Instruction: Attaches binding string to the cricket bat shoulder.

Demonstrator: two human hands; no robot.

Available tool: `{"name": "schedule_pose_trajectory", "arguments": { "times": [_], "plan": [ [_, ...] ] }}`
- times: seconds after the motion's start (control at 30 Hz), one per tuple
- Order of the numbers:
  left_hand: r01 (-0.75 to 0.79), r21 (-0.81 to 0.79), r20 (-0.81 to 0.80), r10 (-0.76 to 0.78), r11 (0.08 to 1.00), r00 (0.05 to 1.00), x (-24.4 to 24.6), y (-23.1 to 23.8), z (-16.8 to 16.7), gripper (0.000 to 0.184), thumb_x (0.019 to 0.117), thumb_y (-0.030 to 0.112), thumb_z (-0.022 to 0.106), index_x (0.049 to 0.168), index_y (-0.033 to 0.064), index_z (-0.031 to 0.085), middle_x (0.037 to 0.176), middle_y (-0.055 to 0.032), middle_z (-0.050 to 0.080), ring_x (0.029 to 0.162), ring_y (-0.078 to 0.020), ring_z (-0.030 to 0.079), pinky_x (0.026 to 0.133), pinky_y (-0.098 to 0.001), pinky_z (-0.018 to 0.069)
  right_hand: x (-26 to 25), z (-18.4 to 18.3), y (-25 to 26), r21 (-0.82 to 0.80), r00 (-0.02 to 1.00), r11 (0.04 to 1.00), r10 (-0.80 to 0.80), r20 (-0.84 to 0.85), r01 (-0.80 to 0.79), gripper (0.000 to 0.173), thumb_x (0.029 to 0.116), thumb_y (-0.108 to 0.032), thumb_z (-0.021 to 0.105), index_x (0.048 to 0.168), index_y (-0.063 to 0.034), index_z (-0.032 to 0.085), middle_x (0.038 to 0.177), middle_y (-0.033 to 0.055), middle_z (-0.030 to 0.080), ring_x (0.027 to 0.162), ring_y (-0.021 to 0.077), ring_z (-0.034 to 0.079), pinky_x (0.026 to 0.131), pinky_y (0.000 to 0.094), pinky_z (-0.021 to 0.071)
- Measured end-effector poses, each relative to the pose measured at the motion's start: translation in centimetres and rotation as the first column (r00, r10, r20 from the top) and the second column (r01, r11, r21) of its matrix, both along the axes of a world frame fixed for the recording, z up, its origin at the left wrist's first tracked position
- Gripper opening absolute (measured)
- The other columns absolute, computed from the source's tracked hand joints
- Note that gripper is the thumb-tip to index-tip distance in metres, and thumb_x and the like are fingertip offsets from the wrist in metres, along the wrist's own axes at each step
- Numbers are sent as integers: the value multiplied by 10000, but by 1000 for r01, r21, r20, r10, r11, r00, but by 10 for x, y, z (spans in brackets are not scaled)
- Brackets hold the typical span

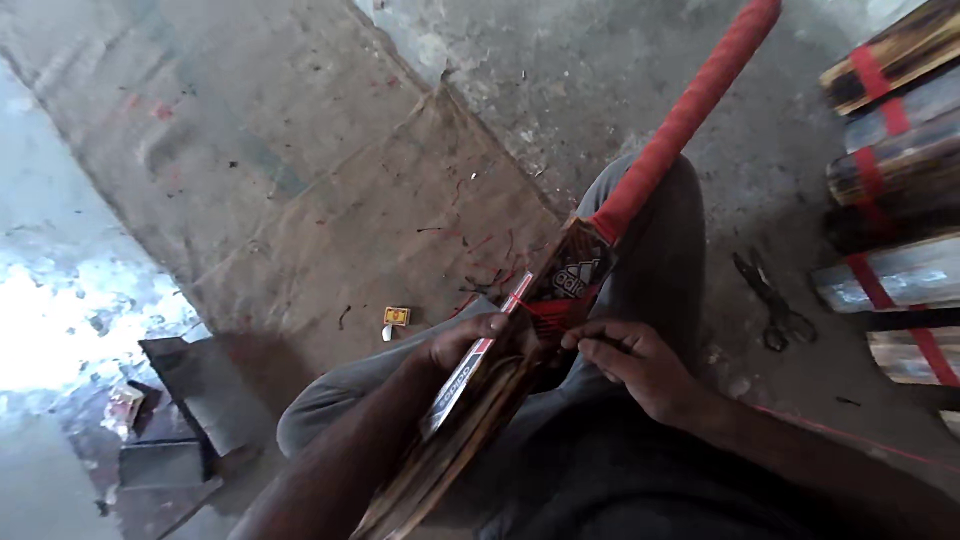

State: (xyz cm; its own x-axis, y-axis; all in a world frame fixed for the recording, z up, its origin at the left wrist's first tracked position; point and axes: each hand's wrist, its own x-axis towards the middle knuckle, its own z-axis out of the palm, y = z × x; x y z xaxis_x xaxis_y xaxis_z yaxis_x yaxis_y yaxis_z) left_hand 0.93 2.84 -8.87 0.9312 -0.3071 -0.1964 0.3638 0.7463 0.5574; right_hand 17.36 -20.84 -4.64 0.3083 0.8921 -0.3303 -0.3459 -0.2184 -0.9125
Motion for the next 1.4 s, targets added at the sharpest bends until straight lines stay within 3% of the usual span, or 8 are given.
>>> {"name": "schedule_pose_trajectory", "arguments": {
  "times": [0.1,0.3,0.47,0.73,0.9,1.13,1.23,1.4],
  "plan": [
    [14,-56,60,-11,998,998,3,3,-4,375,955,500,630,1207,242,733,1120,50,756,1020,-49,706,890,-258,588,0,-12,-12,-42,998,999,-21,52,23,197,1041,-154,572,1117,-109,747,950,17,702,615,58,524,522,190,429],
    [-20,-1,38,20,1000,999,-3,12,-15,337,931,495,663,1164,265,746,1048,81,767,958,-11,716,838,-225,600,0,-20,-11,-86,992,991,-93,82,100,205,1039,-138,570,1119,-96,754,980,-3,722,659,37,556,554,169,436],
    [-36,-9,62,37,999,997,-3,12,-20,332,946,478,649,1174,259,750,1066,79,769,975,-14,716,854,-226,598,-2,-27,-11,-68,977,990,-106,187,120,210,1046,-145,566,1135,-78,744,1056,33,734,900,120,683,782,264,582],
    [36,-130,123,-20,991,992,5,11,-16,372,1015,399,552,1271,165,688,1175,9,744,1051,-72,708,902,-259,590,-7,-34,-4,-97,962,981,-144,232,171,147,1042,-142,584,1119,-69,686,923,46,700,774,131,664,668,262,573],
    [-1,-120,55,8,993,998,-2,13,-20,348,987,452,606,1198,204,729,1062,40,770,971,-38,727,850,-232,604,-13,-35,0,-126,947,973,-149,285,191,153,1057,-167,560,1135,-84,663,876,50,670,718,150,641,608,290,559],
    [41,181,-123,-19,983,992,2,29,-8,551,818,662,719,1169,237,729,1049,20,767,958,-78,727,837,-287,612,-17,-37,9,-154,922,965,-147,358,213,251,1057,-210,582,1299,-166,632,1028,10,718,853,126,701,727,319,617],
    [-32,432,-200,130,902,971,3,35,18,476,878,606,691,1097,185,734,890,-10,741,759,-76,709,674,-266,611,-14,-36,11,-84,909,976,-152,387,199,165,1054,-196,582,1145,-118,696,981,12,704,862,117,684,745,310,603],
    [-12,648,-286,258,761,923,4,31,45,411,1057,404,435,913,123,699,719,-26,622,554,-77,552,483,-224,466,-14,1,15,-68,965,983,-154,213,172,181,1035,-242,623,1166,-132,684,931,42,682,706,160,618,565,293,528]
  ]
}}
